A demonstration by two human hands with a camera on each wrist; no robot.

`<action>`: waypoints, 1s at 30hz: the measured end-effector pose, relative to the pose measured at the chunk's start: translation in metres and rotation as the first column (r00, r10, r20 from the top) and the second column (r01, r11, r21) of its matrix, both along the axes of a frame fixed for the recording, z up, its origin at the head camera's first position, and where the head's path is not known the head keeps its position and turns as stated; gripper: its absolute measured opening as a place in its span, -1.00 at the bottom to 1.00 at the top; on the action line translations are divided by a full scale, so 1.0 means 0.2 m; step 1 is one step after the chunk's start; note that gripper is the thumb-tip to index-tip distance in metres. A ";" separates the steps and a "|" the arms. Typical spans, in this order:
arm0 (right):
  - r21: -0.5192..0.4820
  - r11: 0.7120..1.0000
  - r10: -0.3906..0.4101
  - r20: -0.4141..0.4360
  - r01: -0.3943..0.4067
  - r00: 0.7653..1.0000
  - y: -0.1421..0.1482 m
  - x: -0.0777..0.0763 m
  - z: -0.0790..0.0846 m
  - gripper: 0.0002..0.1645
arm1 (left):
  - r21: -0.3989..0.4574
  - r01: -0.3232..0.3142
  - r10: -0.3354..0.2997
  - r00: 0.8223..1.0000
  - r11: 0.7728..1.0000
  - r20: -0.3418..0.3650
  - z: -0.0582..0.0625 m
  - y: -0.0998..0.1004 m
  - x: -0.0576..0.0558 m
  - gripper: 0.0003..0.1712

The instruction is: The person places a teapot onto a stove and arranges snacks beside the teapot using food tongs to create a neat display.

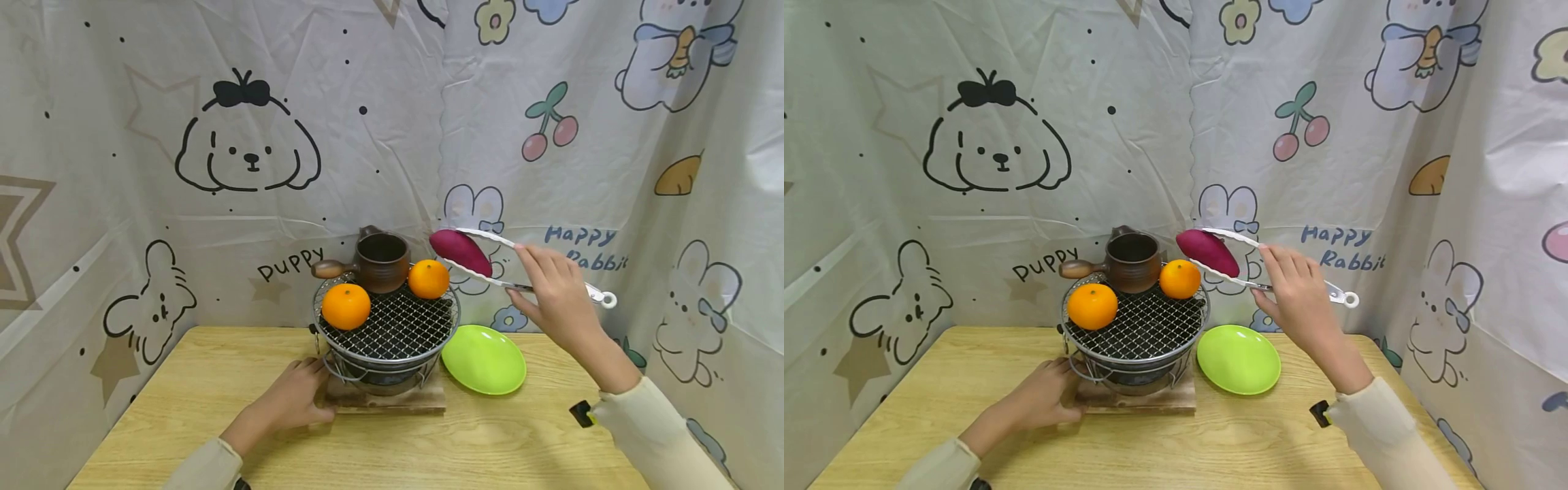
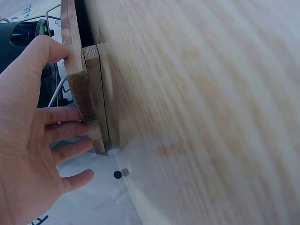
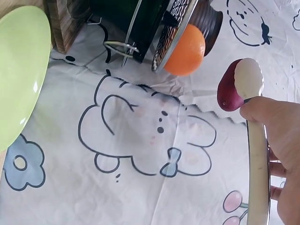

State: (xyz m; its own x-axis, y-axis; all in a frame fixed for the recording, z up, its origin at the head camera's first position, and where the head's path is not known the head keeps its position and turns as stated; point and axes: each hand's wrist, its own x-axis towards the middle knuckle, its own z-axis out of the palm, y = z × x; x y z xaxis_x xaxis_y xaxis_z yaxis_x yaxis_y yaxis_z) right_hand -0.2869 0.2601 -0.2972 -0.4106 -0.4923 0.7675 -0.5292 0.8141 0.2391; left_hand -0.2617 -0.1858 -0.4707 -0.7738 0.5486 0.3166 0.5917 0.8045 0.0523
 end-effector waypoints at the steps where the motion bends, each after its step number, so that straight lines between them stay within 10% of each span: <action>1: 0.006 1.000 0.012 -0.005 -0.012 1.000 -0.01 0.00 0.01 -0.05 | 0.000 0.001 -0.001 1.000 1.000 -0.001 0.00 0.00 0.00 -0.06; 30: 0.168 0.969 0.185 -0.022 -0.179 0.982 -0.19 0.09 0.01 -0.14 | 0.012 0.003 -0.003 1.000 1.000 0.002 0.02 0.01 0.01 -0.11</action>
